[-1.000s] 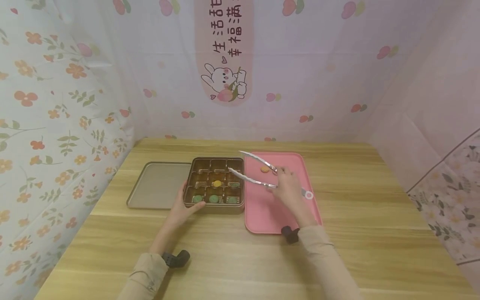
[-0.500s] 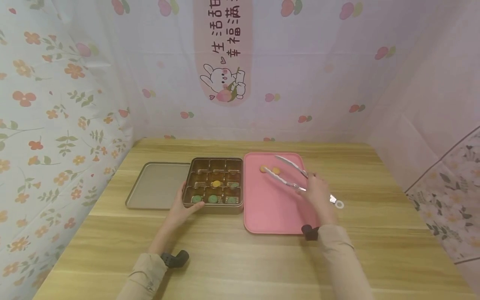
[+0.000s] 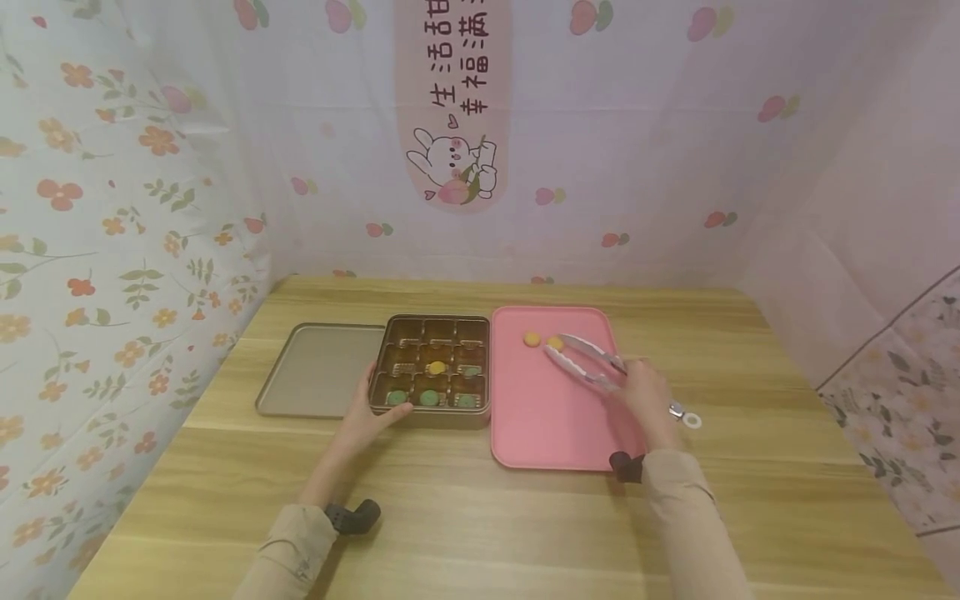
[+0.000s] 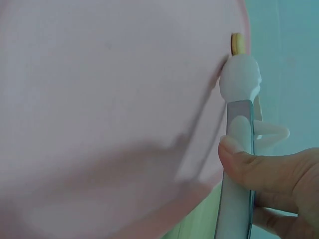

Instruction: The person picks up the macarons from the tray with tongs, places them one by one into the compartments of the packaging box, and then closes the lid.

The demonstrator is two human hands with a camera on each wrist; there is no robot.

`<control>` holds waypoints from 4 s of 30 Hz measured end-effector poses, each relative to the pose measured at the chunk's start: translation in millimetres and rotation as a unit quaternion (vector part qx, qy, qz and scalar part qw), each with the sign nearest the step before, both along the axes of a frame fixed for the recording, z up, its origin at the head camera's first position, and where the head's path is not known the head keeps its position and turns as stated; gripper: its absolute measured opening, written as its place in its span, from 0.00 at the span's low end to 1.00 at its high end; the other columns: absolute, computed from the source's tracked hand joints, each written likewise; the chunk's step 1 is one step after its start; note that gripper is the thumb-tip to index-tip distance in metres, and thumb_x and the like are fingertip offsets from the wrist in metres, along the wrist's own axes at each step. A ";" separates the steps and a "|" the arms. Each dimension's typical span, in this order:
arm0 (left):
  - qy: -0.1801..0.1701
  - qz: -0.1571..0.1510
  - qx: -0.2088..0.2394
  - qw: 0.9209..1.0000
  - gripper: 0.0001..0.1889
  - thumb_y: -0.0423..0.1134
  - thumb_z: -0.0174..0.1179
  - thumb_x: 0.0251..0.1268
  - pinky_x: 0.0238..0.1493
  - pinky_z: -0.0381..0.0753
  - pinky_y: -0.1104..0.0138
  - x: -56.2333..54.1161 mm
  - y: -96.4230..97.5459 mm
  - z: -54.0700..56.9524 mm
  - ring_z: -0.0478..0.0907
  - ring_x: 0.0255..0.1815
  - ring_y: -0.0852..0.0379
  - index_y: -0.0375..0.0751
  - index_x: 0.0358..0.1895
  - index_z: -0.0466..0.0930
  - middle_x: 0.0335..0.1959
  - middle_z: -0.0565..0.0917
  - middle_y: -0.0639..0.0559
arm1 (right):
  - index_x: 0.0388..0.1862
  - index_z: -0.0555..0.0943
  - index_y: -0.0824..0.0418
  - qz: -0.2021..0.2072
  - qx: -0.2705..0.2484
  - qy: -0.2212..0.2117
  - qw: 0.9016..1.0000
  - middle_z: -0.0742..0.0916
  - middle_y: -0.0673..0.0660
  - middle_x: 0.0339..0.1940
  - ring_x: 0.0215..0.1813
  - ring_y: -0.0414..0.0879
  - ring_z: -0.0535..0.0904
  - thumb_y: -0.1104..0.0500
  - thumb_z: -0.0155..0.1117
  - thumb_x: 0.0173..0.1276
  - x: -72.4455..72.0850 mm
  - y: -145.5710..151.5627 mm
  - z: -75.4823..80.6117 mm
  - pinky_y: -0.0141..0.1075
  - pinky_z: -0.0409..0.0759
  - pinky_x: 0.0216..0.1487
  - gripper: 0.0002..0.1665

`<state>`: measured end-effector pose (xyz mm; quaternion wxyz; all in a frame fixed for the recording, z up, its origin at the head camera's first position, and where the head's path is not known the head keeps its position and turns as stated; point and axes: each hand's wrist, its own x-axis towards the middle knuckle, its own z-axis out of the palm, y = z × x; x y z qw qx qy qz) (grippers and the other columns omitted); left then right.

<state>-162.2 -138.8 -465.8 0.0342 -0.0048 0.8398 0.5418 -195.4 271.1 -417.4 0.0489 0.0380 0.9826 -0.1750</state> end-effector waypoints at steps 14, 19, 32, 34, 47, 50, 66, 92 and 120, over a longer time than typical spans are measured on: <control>-0.001 -0.002 0.004 1.000 0.56 0.53 0.67 0.48 0.68 0.48 0.41 -0.5 0.4 1.2 0.41 0.73 0.36 0.43 0.73 0.36 0.73 0.42 0.37 | 0.57 0.71 0.72 -0.020 -0.019 0.001 1.000 0.78 0.74 0.43 0.45 0.70 0.73 0.58 0.67 0.51 6.4 -3.6 1.4 0.55 0.72 0.38 0.35; -0.006 0.002 -0.007 1.000 0.56 0.54 0.67 0.47 0.68 0.49 0.41 -0.5 0.0 2.2 0.43 0.72 0.35 0.43 0.73 0.37 0.73 0.43 0.37 | 0.59 0.69 0.72 -0.010 -0.018 0.016 1.000 0.76 0.77 0.49 0.50 0.72 0.72 0.56 0.68 0.52 5.0 -6.3 2.5 0.59 0.70 0.46 0.38; -0.008 -0.001 -0.005 1.000 0.56 0.52 0.68 0.47 0.68 0.49 0.42 -1.4 -1.1 2.7 0.43 0.72 0.35 0.43 0.73 0.36 0.73 0.42 0.37 | 0.54 0.73 0.73 0.059 -0.008 0.091 0.994 0.79 0.74 0.49 0.48 0.70 0.75 0.56 0.70 0.49 5.0 -35.6 21.1 0.58 0.71 0.44 0.35; -0.008 -0.002 -0.005 1.000 0.56 0.53 0.68 0.47 0.69 0.48 0.42 -0.9 -1.0 3.5 0.42 0.73 0.36 0.44 0.73 0.35 0.73 0.41 0.37 | 0.54 0.73 0.72 0.065 -0.011 0.096 0.993 0.79 0.74 0.50 0.49 0.70 0.75 0.57 0.70 0.49 5.4 -41.6 23.4 0.59 0.70 0.46 0.34; -0.007 -0.002 -0.001 1.000 0.57 0.53 0.68 0.47 0.68 0.49 0.42 -0.3 -0.5 3.2 0.43 0.72 0.35 0.42 0.72 0.36 0.73 0.43 0.36 | 0.53 0.76 0.70 0.100 -0.018 0.116 0.988 0.80 0.69 0.49 0.45 0.65 0.77 0.58 0.72 0.50 5.3 -84.9 33.7 0.54 0.74 0.44 0.32; -0.006 -0.001 0.003 1.000 0.57 0.53 0.68 0.46 0.68 0.48 0.42 -0.5 -0.6 3.7 0.43 0.72 0.35 0.42 0.72 0.36 0.73 0.43 0.36 | 0.54 0.75 0.70 0.094 -0.028 0.107 0.989 0.80 0.69 0.50 0.45 0.64 0.77 0.58 0.71 0.51 5.8 -84.9 36.1 0.54 0.75 0.43 0.32; -0.010 0.001 -0.009 1.000 0.57 0.55 0.67 0.47 0.69 0.49 0.43 -3.3 -1.4 -0.7 0.42 0.73 0.37 0.42 0.73 0.36 0.74 0.42 0.38 | 0.59 0.66 0.79 0.047 0.004 0.042 0.998 0.73 0.80 0.52 0.50 0.76 0.70 0.54 0.69 0.52 7.7 0.4 27.3 0.63 0.71 0.45 0.42; -0.003 0.008 -0.011 1.000 0.56 0.51 0.69 0.47 0.68 0.51 0.42 -3.4 -3.6 -2.1 0.45 0.72 0.35 0.40 0.72 0.38 0.73 0.45 0.36 | 0.48 0.69 0.83 -0.002 0.081 0.036 0.996 0.75 0.81 0.41 0.42 0.77 0.70 0.52 0.69 0.50 -40.2 50.1 15.1 0.59 0.68 0.40 0.38; -0.004 0.015 0.012 1.000 0.56 0.51 0.69 0.46 0.69 0.48 0.43 -1.5 -0.7 -2.6 0.43 0.73 0.38 0.44 0.73 0.38 0.74 0.44 0.40 | 0.48 0.75 0.75 0.002 0.068 0.155 0.985 0.80 0.77 0.41 0.42 0.72 0.75 0.57 0.69 0.49 -23.9 17.4 14.8 0.59 0.70 0.40 0.30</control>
